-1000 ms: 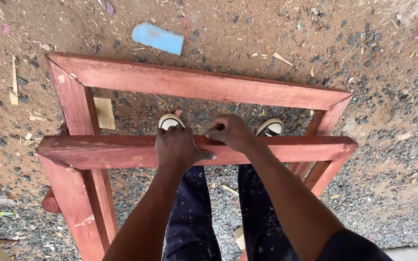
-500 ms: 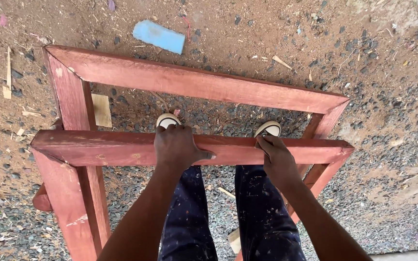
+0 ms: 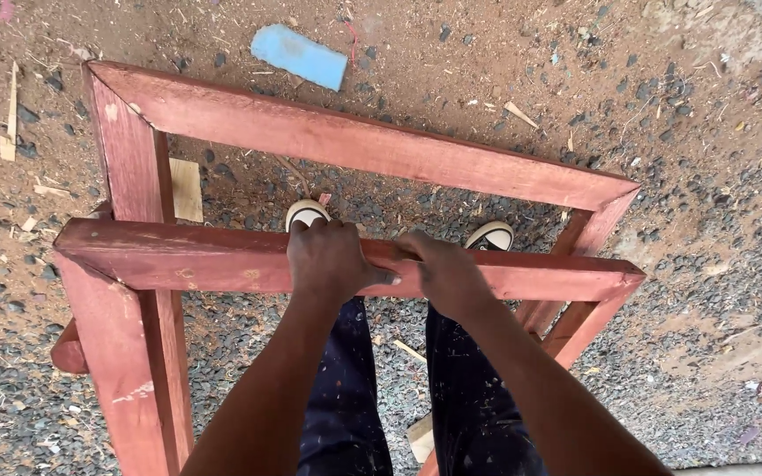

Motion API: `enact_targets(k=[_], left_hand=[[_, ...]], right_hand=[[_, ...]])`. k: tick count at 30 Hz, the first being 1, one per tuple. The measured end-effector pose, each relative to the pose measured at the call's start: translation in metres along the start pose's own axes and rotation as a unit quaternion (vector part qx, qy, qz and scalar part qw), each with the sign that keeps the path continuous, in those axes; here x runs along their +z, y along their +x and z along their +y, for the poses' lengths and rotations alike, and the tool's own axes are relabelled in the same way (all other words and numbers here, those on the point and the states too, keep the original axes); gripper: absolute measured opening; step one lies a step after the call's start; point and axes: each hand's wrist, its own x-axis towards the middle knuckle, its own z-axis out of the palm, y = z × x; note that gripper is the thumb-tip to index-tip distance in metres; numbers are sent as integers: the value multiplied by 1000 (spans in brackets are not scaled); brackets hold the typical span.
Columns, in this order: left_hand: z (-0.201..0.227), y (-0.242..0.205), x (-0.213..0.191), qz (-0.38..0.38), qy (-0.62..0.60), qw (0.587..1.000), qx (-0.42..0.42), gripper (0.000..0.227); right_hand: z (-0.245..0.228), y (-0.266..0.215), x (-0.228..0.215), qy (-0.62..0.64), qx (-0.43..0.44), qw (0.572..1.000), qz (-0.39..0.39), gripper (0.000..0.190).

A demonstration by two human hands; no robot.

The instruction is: Sanding a wooden frame manually using sandpaper to smooth the surface and joints.

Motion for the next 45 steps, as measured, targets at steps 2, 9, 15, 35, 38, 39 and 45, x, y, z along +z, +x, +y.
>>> enact_targets(k=[2,9,15,35,38,39,45], left_hand=[[5,-4,0,10,6,1000,1,78],[0,-3,-3,14,4,1000,14,94],[-8,-5,14,23,2,1000,18,98],[-141,-115,-132,129,-33,967,-217,121],[-150,-128,-143,132,-204,897,-370,134],[-154,-135,-139,140,-277,847,-431,131],[-196,-137,-110,131,-326,850,-393,117]], right_hand=[[-26,1,-5,31,-18,999,-12,48],[101,-67,-42,15,90,995,45,61],[-25,-11,4,98,-14,995,31,60],[-118,-29,-4,82,-68,990,-90,58],[-15,-42,-20,35,47,996,-71,68],[29,-56,-26,-24,135,989,-56,73],[-66,-13,16,25,77,996,-45,84]])
